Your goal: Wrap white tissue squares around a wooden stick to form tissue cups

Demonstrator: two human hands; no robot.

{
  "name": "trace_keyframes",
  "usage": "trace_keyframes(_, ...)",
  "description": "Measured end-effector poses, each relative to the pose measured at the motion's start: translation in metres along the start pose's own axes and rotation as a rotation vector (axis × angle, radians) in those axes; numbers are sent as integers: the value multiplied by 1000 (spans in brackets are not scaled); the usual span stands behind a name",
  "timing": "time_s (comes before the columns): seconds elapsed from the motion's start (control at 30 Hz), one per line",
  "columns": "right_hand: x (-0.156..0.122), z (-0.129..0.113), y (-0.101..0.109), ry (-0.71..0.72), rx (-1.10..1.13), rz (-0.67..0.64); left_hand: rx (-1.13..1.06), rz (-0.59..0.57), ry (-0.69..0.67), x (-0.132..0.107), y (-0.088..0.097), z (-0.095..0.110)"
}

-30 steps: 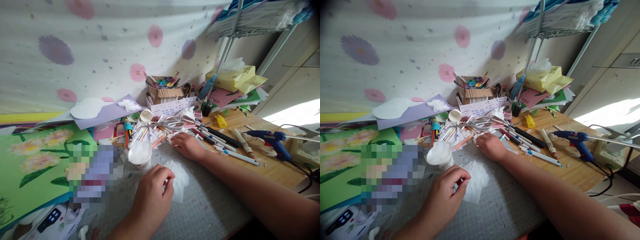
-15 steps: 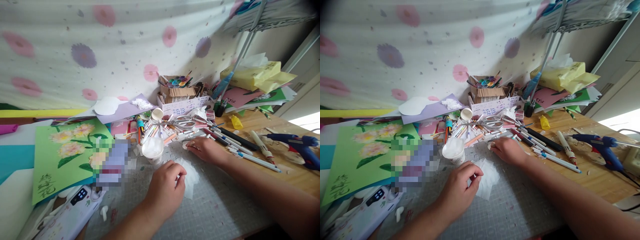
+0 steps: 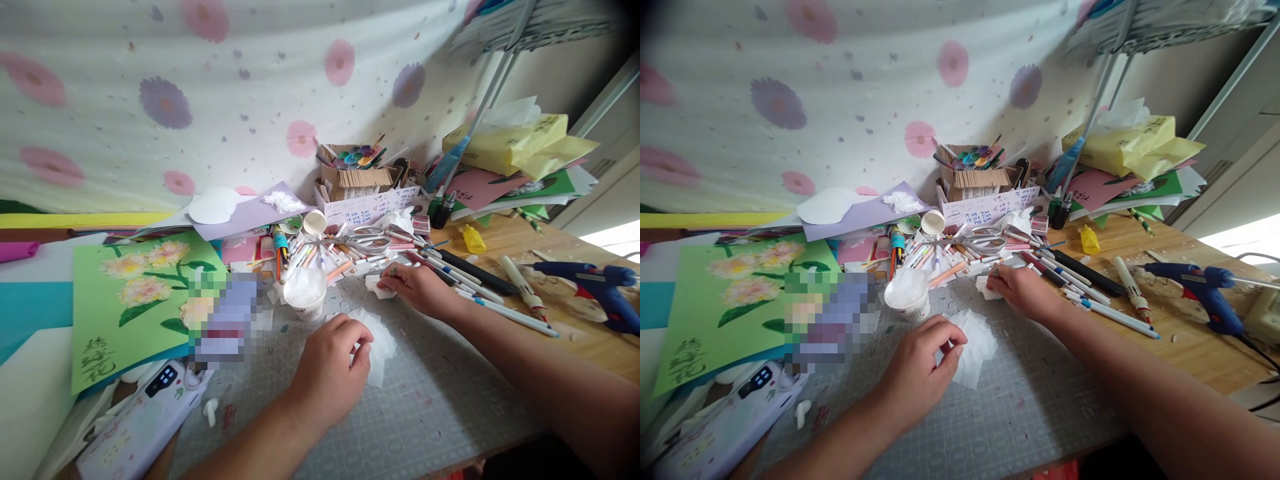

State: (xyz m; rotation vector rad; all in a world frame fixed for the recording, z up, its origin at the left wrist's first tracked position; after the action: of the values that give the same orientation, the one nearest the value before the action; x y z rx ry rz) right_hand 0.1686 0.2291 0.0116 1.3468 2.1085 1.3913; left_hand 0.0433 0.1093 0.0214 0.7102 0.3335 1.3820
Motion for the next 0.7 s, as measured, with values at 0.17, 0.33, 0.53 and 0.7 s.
trace_keyframes(0.17,0,3,-2,-2,32,-5,-6,4,-5,1,0,0)
trace_keyframes(0.33,-1,0,-6,9,78,-25,-6,-2,-7,1,-1,-1)
trace_keyframes(0.53,1,-1,-8,-1,114,-29,-14,3,-15,3,-1,-1)
trace_keyframes(0.7,3,9,-7,-57,159,4,-34,14,-31,2,0,0)
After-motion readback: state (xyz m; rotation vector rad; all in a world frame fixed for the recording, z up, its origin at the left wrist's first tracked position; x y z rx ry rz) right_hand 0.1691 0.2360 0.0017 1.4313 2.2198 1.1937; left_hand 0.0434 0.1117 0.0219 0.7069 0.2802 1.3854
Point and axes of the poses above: each hand's wrist, its own x-axis towards the middle knuckle, its own y-axis out of the back of the hand, z = x × y, the point moved 10 cm from there along x, towards the middle knuckle, and after that the axes turned 5 degrees about -x, right-handed, at the moved point
